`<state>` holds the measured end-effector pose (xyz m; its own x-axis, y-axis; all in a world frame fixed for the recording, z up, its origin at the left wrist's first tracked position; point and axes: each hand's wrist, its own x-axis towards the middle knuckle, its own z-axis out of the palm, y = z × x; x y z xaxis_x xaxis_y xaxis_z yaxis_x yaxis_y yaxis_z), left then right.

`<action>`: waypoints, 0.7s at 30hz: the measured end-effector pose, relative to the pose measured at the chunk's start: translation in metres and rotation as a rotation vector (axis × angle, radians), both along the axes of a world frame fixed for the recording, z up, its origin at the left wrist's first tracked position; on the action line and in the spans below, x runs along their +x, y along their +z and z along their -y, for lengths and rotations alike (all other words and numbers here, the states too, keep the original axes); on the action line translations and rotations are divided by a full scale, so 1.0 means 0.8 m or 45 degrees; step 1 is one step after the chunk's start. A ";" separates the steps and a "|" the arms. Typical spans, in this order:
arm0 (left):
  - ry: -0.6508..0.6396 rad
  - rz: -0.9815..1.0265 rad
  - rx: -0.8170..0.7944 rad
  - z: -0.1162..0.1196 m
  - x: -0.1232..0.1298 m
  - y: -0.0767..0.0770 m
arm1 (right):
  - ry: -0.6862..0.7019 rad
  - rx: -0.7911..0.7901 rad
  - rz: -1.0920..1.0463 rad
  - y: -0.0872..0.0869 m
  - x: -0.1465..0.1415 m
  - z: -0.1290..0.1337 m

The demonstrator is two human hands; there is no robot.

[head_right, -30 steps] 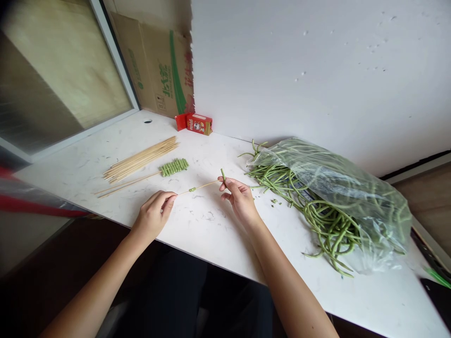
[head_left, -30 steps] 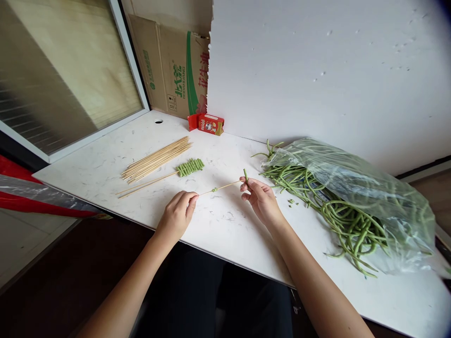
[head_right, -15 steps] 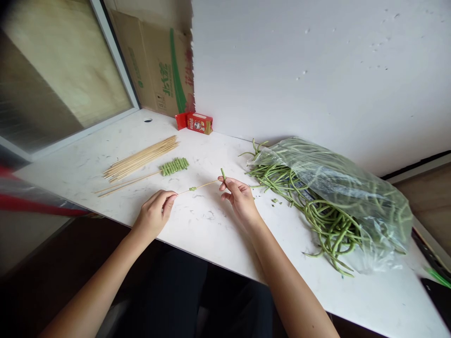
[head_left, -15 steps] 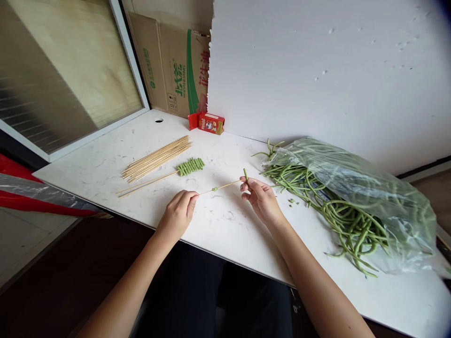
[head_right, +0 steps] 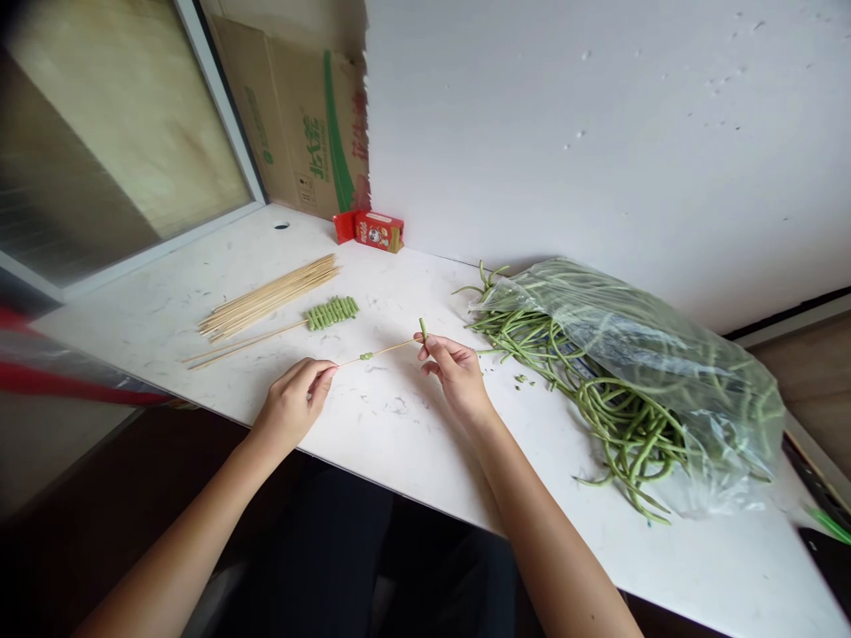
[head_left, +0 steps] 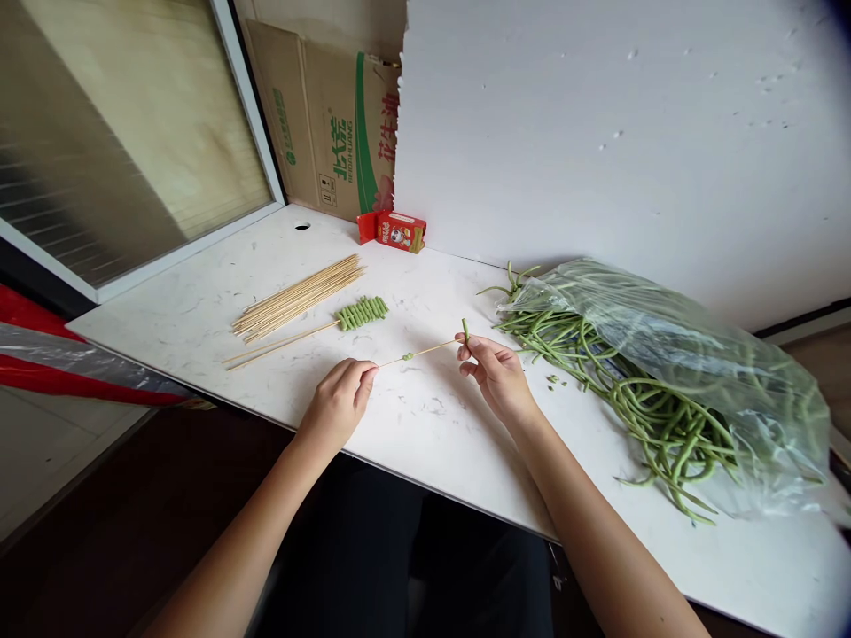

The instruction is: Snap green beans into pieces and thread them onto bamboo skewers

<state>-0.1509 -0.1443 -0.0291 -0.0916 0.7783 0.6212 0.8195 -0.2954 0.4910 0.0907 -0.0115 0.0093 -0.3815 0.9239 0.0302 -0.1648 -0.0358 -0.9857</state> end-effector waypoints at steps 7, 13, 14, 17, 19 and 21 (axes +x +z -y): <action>-0.006 0.006 -0.018 0.001 0.000 0.000 | -0.042 0.103 0.083 -0.007 0.001 -0.003; -0.001 0.004 -0.030 0.001 0.000 0.001 | -0.056 0.182 0.139 -0.010 0.004 -0.004; -0.002 0.001 -0.033 0.001 0.000 0.001 | -0.064 0.205 0.149 -0.009 0.004 -0.004; -0.008 -0.005 -0.042 0.001 0.000 0.001 | -0.081 0.286 0.185 -0.006 0.003 -0.003; -0.009 -0.006 -0.042 0.002 0.000 0.001 | -0.089 0.322 0.212 -0.003 0.003 -0.003; -0.010 -0.005 -0.042 0.001 -0.001 0.000 | -0.093 0.342 0.238 -0.001 0.003 -0.002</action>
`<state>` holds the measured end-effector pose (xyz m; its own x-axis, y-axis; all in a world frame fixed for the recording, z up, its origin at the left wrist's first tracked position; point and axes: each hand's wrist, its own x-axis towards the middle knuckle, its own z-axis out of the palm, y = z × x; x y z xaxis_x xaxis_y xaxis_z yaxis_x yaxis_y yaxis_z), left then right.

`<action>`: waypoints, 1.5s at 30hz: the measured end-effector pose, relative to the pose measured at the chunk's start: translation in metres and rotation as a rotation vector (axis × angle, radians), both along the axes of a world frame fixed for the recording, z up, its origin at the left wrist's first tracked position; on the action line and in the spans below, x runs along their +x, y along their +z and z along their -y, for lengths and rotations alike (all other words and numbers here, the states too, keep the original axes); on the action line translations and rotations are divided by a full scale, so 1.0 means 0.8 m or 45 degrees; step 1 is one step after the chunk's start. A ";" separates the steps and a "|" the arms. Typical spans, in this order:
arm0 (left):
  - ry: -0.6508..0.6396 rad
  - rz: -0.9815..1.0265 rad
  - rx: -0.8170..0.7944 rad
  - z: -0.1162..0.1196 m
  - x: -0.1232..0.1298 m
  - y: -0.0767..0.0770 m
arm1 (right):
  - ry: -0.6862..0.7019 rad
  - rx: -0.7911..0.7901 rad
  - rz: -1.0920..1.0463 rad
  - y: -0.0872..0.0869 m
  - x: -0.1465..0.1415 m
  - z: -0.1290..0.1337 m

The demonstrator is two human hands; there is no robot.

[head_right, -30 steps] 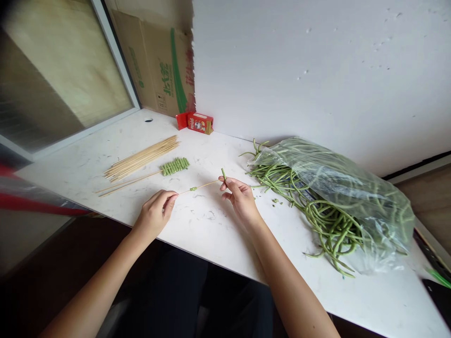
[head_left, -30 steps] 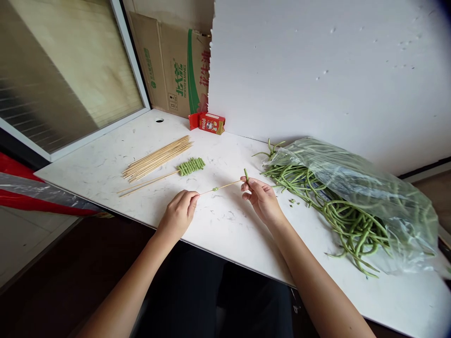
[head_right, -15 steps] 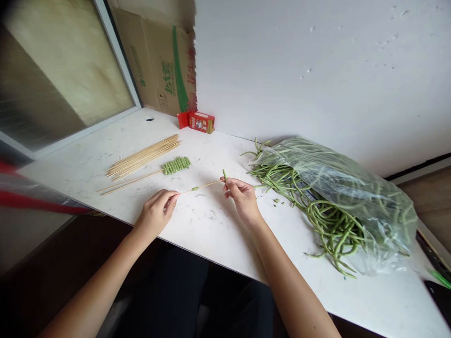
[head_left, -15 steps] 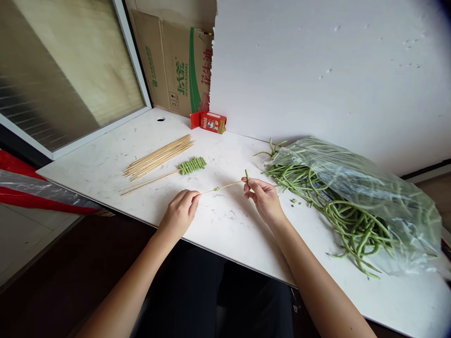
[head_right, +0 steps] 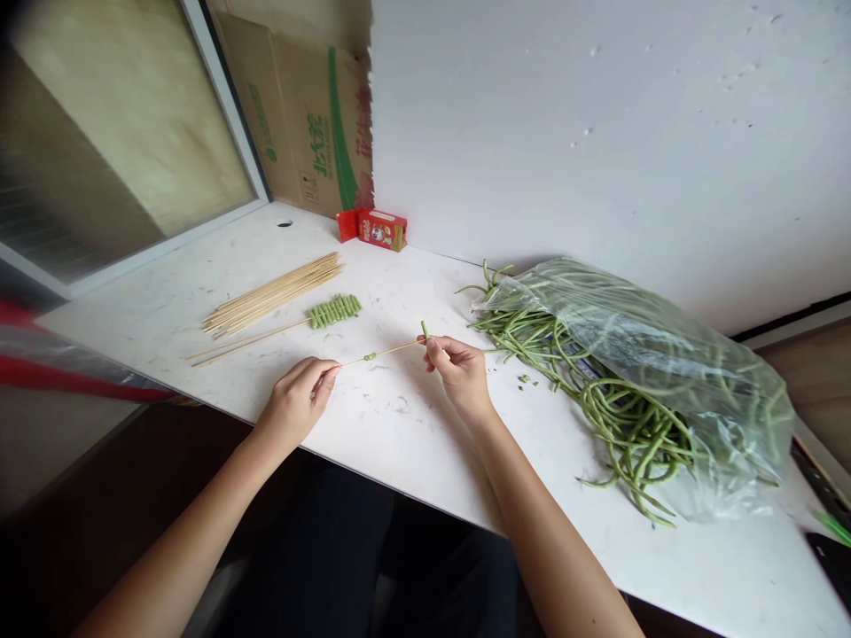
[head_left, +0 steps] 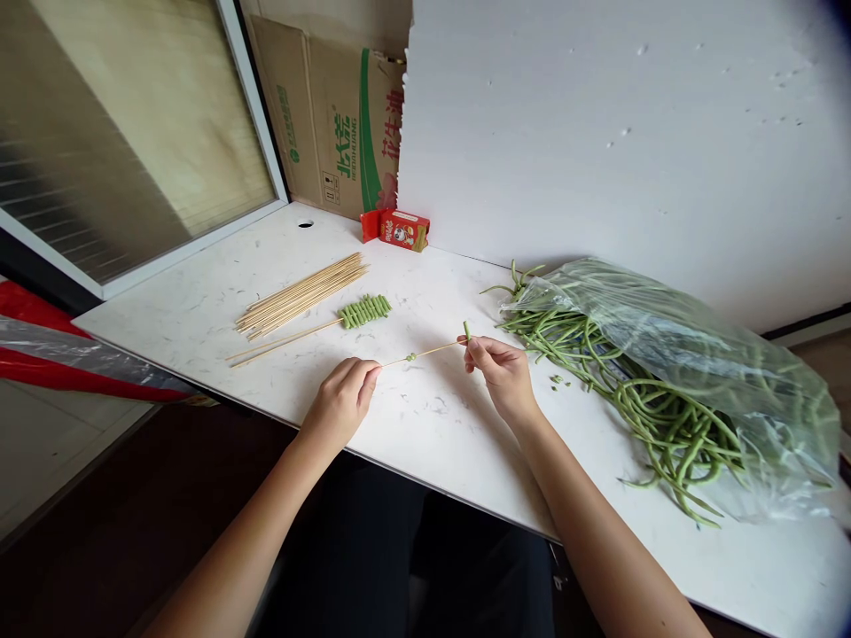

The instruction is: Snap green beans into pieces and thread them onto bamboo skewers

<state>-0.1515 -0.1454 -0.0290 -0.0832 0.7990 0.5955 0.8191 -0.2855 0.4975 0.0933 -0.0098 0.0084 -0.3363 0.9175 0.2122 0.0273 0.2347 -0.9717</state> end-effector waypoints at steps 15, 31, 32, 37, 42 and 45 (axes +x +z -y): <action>-0.010 0.005 0.008 0.000 0.000 0.000 | 0.031 0.038 0.038 -0.002 0.002 -0.001; -0.020 -0.030 0.118 0.002 0.000 0.001 | 0.009 0.048 0.018 -0.005 -0.001 0.002; -0.023 -0.034 0.125 0.002 0.000 0.002 | 0.010 0.052 0.018 -0.005 -0.001 0.002; -0.029 -0.046 0.142 0.002 0.001 0.002 | 0.013 0.072 0.014 -0.006 -0.001 0.002; -0.023 -0.068 0.115 0.001 0.001 0.001 | 0.016 0.085 0.004 -0.004 -0.001 0.003; -0.031 -0.071 0.086 0.001 0.000 -0.001 | 0.008 0.080 0.007 -0.002 -0.002 0.004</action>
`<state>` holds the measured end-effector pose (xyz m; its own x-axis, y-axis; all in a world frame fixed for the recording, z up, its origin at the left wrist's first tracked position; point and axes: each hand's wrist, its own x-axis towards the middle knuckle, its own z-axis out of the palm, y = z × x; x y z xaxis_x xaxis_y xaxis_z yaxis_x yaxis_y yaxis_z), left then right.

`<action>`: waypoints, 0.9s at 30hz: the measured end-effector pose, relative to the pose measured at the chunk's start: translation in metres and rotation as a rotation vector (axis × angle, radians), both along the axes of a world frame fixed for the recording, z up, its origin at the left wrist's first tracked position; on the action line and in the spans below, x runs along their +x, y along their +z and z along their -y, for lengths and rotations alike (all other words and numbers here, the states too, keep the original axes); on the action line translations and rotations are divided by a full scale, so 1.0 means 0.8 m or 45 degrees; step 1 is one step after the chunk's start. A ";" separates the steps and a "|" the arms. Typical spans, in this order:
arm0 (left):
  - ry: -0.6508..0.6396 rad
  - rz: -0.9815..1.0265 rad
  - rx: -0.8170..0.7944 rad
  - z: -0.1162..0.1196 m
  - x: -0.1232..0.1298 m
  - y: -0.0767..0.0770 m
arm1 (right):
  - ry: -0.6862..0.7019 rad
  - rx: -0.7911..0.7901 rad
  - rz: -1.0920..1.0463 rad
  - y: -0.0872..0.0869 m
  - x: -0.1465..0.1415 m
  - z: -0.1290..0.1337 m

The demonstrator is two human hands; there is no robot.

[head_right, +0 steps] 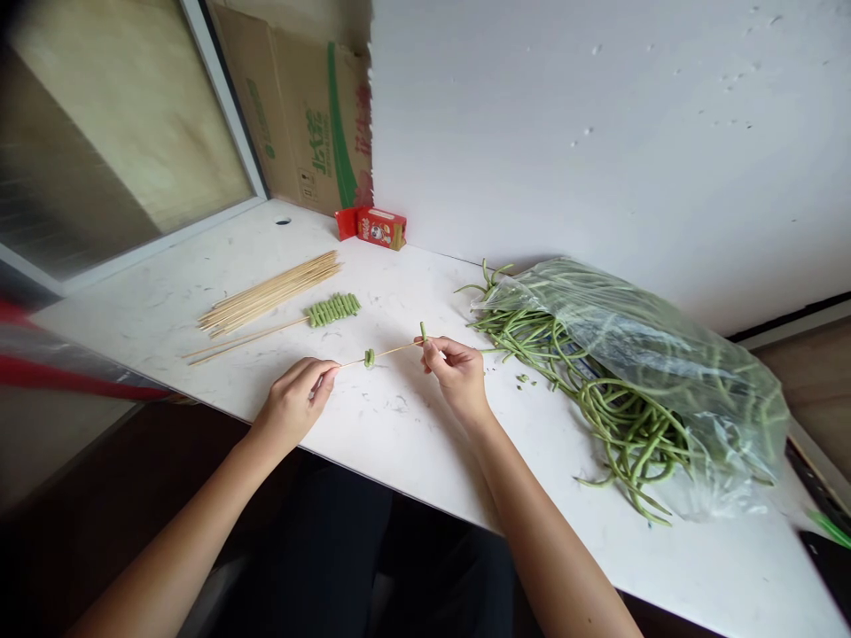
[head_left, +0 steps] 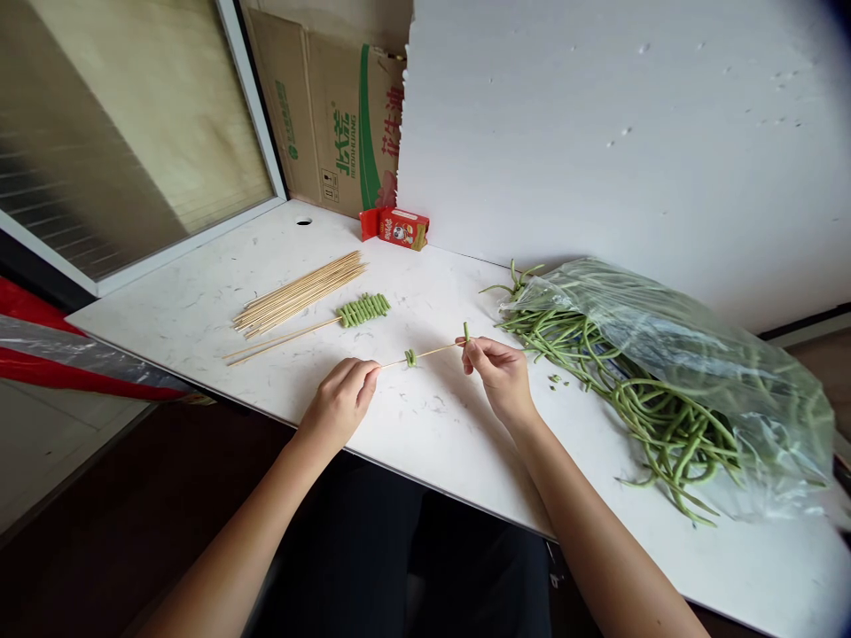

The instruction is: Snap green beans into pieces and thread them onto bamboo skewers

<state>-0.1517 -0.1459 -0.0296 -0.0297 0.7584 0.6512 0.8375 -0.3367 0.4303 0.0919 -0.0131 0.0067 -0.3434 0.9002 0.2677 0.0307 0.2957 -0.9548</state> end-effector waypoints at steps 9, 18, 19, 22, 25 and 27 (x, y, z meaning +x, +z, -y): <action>-0.017 0.040 -0.001 0.001 -0.001 -0.002 | 0.000 0.008 0.005 0.000 -0.001 0.000; -0.004 0.023 0.014 0.002 0.000 -0.001 | -0.004 -0.007 0.034 0.004 -0.002 0.004; -0.004 0.024 0.009 0.002 0.000 -0.001 | -0.006 -0.008 0.036 0.003 -0.002 0.004; -0.003 0.034 0.005 0.002 0.000 -0.001 | 0.000 -0.018 0.026 -0.001 -0.001 0.002; -0.007 0.058 0.012 0.001 0.001 0.002 | 0.050 -0.087 -0.062 -0.005 0.001 0.000; -0.010 0.064 0.017 0.000 0.001 0.004 | 0.103 -0.153 -0.167 -0.004 0.003 -0.002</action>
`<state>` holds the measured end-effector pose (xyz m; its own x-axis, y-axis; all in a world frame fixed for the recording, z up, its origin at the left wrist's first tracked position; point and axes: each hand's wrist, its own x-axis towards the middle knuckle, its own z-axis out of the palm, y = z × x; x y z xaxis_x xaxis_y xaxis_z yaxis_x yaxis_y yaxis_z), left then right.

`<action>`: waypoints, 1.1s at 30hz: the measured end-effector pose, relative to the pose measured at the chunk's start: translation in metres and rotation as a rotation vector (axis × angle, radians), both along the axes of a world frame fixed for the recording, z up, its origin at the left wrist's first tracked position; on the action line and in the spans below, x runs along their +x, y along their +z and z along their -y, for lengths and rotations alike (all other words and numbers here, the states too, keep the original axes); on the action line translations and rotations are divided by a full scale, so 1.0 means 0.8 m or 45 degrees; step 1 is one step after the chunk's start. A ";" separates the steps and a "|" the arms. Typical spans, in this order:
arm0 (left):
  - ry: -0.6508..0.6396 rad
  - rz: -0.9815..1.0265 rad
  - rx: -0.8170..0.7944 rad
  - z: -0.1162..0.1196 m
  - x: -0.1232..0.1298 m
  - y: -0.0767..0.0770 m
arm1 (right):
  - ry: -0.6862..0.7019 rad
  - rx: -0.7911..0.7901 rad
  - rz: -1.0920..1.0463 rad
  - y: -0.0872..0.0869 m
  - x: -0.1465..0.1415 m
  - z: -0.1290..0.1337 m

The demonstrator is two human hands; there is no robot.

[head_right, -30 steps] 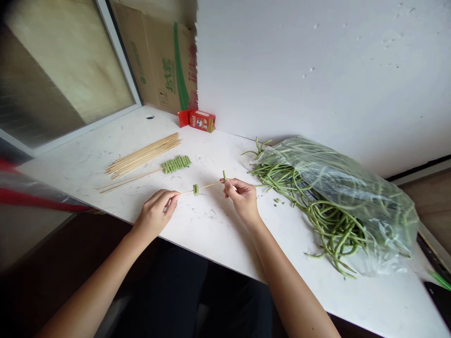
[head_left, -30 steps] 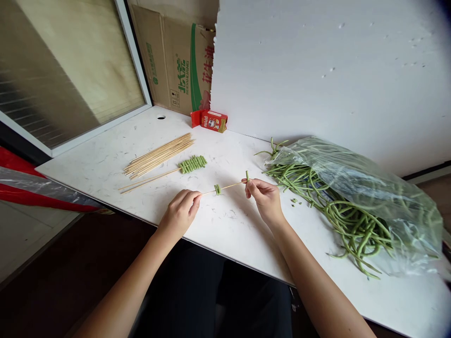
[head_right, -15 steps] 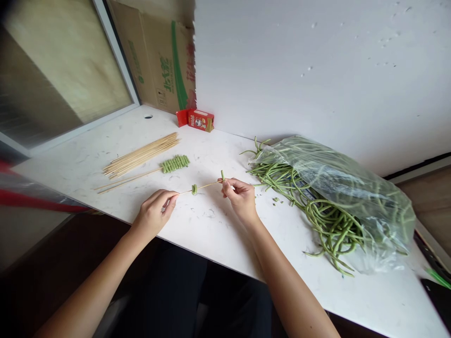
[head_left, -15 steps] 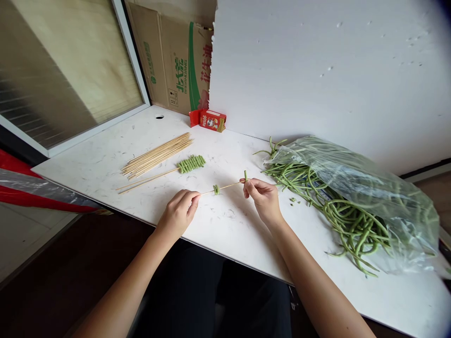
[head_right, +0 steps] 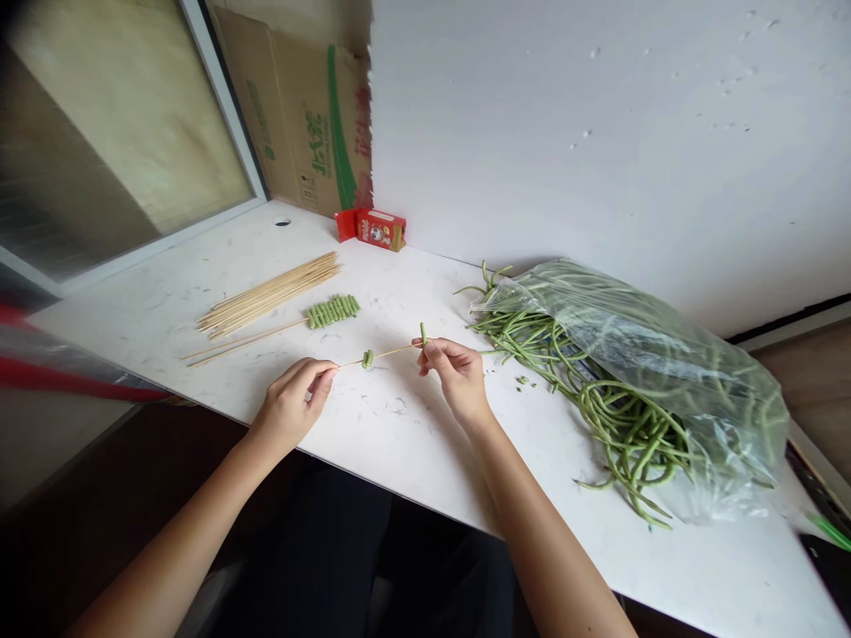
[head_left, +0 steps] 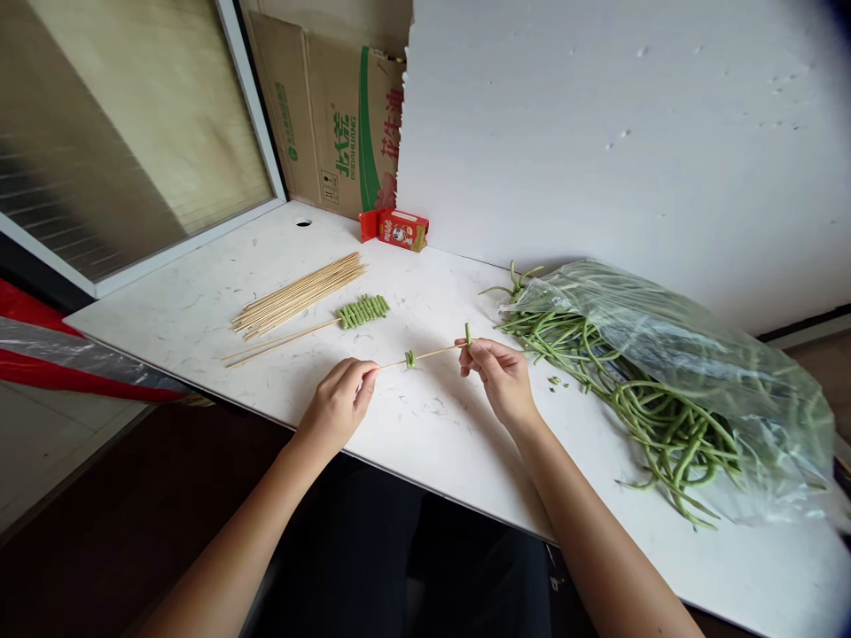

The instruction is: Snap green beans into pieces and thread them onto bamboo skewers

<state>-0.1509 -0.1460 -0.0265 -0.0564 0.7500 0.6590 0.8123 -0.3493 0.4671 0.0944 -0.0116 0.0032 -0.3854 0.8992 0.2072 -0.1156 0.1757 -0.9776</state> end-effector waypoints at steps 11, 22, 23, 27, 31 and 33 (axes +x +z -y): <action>0.025 -0.035 0.016 -0.002 0.001 0.000 | -0.066 -0.108 -0.016 0.009 0.004 -0.005; 0.080 -0.103 0.065 0.001 -0.004 -0.008 | -0.010 0.025 -0.002 0.009 0.007 -0.005; 0.087 -0.112 0.067 0.001 -0.004 -0.007 | -0.007 0.025 -0.003 0.010 0.006 -0.005; 0.116 -0.141 0.065 0.002 -0.003 -0.005 | -0.006 0.025 -0.032 0.012 0.005 -0.002; 0.121 -0.138 0.046 0.002 -0.002 -0.004 | -0.032 -0.003 -0.010 0.013 0.005 -0.001; 0.107 -0.123 0.047 0.002 -0.002 -0.004 | -0.048 -0.088 -0.018 0.013 0.006 -0.003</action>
<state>-0.1522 -0.1474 -0.0295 -0.0531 0.7205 0.6914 0.8799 -0.2936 0.3736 0.0990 -0.0088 0.0136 -0.3482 0.9255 0.1492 -0.1241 0.1123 -0.9859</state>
